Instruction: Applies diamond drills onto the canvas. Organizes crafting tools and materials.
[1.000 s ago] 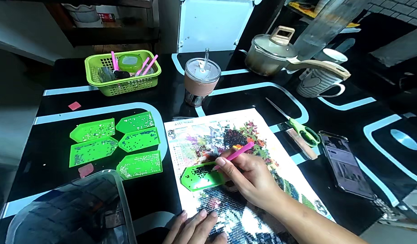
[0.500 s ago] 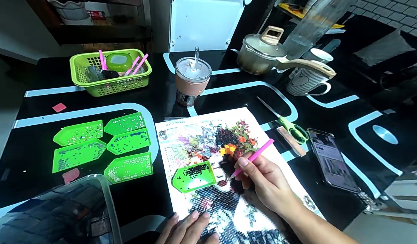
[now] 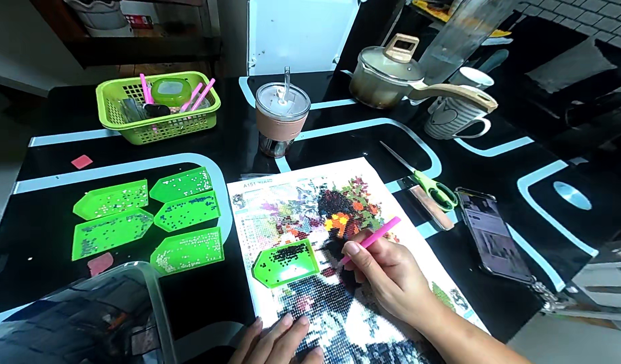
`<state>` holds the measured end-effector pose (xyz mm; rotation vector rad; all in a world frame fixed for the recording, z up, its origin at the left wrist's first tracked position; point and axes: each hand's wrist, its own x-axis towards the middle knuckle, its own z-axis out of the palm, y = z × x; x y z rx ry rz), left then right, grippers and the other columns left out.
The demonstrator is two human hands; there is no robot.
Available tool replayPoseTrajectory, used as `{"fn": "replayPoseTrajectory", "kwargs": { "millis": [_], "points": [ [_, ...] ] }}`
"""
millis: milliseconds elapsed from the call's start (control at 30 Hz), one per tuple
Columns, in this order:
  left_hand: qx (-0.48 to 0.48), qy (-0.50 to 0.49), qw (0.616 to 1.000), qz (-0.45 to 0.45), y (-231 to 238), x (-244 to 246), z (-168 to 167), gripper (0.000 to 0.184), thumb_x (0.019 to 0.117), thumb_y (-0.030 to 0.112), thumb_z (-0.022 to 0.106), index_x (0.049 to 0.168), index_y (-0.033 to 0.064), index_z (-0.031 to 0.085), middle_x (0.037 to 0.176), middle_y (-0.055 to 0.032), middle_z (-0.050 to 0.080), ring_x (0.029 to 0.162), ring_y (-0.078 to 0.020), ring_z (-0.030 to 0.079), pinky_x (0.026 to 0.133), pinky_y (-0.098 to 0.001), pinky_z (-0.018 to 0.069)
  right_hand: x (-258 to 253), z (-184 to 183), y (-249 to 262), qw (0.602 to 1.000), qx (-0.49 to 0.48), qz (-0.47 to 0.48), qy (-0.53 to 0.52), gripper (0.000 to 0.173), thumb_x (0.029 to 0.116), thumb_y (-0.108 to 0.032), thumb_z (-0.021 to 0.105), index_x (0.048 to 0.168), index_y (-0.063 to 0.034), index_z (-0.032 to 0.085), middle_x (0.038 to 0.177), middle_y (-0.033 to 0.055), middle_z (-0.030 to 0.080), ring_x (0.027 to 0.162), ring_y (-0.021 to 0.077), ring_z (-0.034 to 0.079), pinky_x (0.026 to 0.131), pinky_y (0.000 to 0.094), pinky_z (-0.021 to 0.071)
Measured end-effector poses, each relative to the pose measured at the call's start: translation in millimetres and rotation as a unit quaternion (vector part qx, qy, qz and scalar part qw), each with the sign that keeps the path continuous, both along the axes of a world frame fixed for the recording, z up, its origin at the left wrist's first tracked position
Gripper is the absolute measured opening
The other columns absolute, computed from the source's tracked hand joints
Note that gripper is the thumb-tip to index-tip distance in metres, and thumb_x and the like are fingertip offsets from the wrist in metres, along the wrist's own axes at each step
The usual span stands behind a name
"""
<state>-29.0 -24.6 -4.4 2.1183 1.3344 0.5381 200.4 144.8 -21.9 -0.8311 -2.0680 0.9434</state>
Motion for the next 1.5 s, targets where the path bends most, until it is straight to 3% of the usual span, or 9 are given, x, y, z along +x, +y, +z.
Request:
{"fn": "replayPoseTrajectory", "kwargs": {
  "millis": [200, 333, 433, 500, 567, 967, 1100, 1233, 1500],
  "points": [
    [-0.004, -0.007, 1.0, 0.003, 0, 0, 1, 0.046, 0.099, 0.036, 0.062, 0.138, 0.011, 0.064, 0.149, -0.0184, 0.055, 0.14, -0.038, 0.05, 0.117, -0.0605, 0.0309, -3, 3, -10, 0.982, 0.16, -0.006, -0.095, 0.034, 0.1112, -0.029, 0.043, 0.098, -0.0052, 0.063, 0.076, 0.0039, 0.062, 0.067, 0.0054, 0.059, 0.064, 0.0178, 0.0507],
    [-0.001, -0.009, 1.0, -0.001, 0, 0, 0, 0.047, 0.0988, 0.036, 0.063, 0.138, 0.0105, 0.063, 0.149, -0.0194, 0.055, 0.14, -0.0387, 0.05, 0.116, -0.0616, 0.0311, -2, 2, -12, 0.979, 0.179, -0.005, -0.095, 0.033, 0.111, -0.027, 0.043, 0.099, -0.0045, 0.063, 0.078, 0.0054, 0.064, 0.069, 0.0068, 0.061, 0.067, 0.0183, 0.0519],
    [0.004, -0.007, 1.0, 0.004, -1, 1, 0, 0.049, 0.0974, 0.036, 0.065, 0.139, 0.01, 0.063, 0.148, -0.0193, 0.055, 0.14, -0.0388, 0.05, 0.116, -0.062, 0.031, 0, 5, -13, 0.996, 0.058, -0.021, -0.057, 0.031, 0.1098, -0.027, 0.047, 0.098, -0.0057, 0.067, 0.08, 0.0003, 0.066, 0.068, 0.0018, 0.061, 0.064, 0.0166, 0.0523],
    [0.006, -0.003, 1.0, 0.004, -1, 2, 1, 0.051, 0.0966, 0.035, 0.066, 0.14, 0.0095, 0.061, 0.148, -0.0193, 0.056, 0.14, -0.0392, 0.05, 0.116, -0.0629, 0.031, 5, 8, -6, 0.993, -0.092, -0.061, 0.033, 0.026, 0.1086, -0.027, 0.049, 0.098, -0.0124, 0.067, 0.08, -0.0057, 0.07, 0.065, 0.0004, 0.064, 0.06, 0.0176, 0.0548],
    [0.008, 0.001, 1.0, 0.003, 0, 2, 0, 0.052, 0.0962, 0.036, 0.067, 0.14, 0.0087, 0.061, 0.148, -0.0194, 0.055, 0.14, -0.0393, 0.049, 0.116, -0.0639, 0.0302, 14, 15, 5, 0.976, -0.15, -0.095, 0.125, 0.024, 0.1081, -0.029, 0.049, 0.099, -0.0186, 0.069, 0.081, -0.0058, 0.071, 0.064, 0.0024, 0.064, 0.06, 0.0188, 0.0553],
    [0.004, 0.072, 0.997, -0.029, -5, -7, 13, 0.051, 0.0946, 0.036, 0.067, 0.139, 0.0108, 0.061, 0.149, -0.0157, 0.055, 0.141, -0.0367, 0.049, 0.118, -0.0675, 0.0211, 39, 2, -6, 0.963, -0.194, -0.086, 0.164, 0.027, 0.1076, -0.017, 0.044, 0.099, -0.0112, 0.069, 0.082, 0.0008, 0.073, 0.071, 0.0075, 0.069, 0.069, 0.0207, 0.0582],
    [0.007, 0.067, 0.998, -0.019, -6, -1, 22, 0.044, 0.0957, 0.034, 0.065, 0.131, 0.008, 0.067, 0.142, -0.0185, 0.06, 0.138, -0.0408, 0.051, 0.115, -0.0677, 0.0283, 40, 0, -20, 0.96, -0.198, -0.072, 0.184, 0.027, 0.1072, -0.017, 0.046, 0.1, -0.0111, 0.07, 0.086, 0.0007, 0.073, 0.074, 0.0074, 0.069, 0.069, 0.0205, 0.0584],
    [0.025, 0.053, 0.998, -0.023, -4, 22, 20, 0.046, 0.0966, 0.028, 0.065, 0.136, 0.0046, 0.063, 0.149, -0.0195, 0.055, 0.141, -0.0405, 0.048, 0.115, -0.0623, 0.0336, 42, 1, -31, 0.96, -0.203, -0.059, 0.184, 0.025, 0.1065, -0.017, 0.048, 0.1, -0.0113, 0.071, 0.088, -0.0021, 0.073, 0.074, 0.0058, 0.069, 0.069, 0.0199, 0.0587],
    [0.078, 0.048, 0.995, -0.029, 0, 39, -12, 0.065, 0.0962, 0.044, 0.062, 0.145, 0.0028, 0.054, 0.155, -0.0182, 0.048, 0.146, -0.0379, 0.043, 0.118, -0.056, 0.0338, 28, 10, -19, 0.967, -0.165, -0.083, 0.175, 0.025, 0.106, -0.019, 0.05, 0.112, -0.0084, 0.073, 0.096, 0.0015, 0.075, 0.078, 0.0093, 0.071, 0.071, 0.0235, 0.0604]
  ]
}}
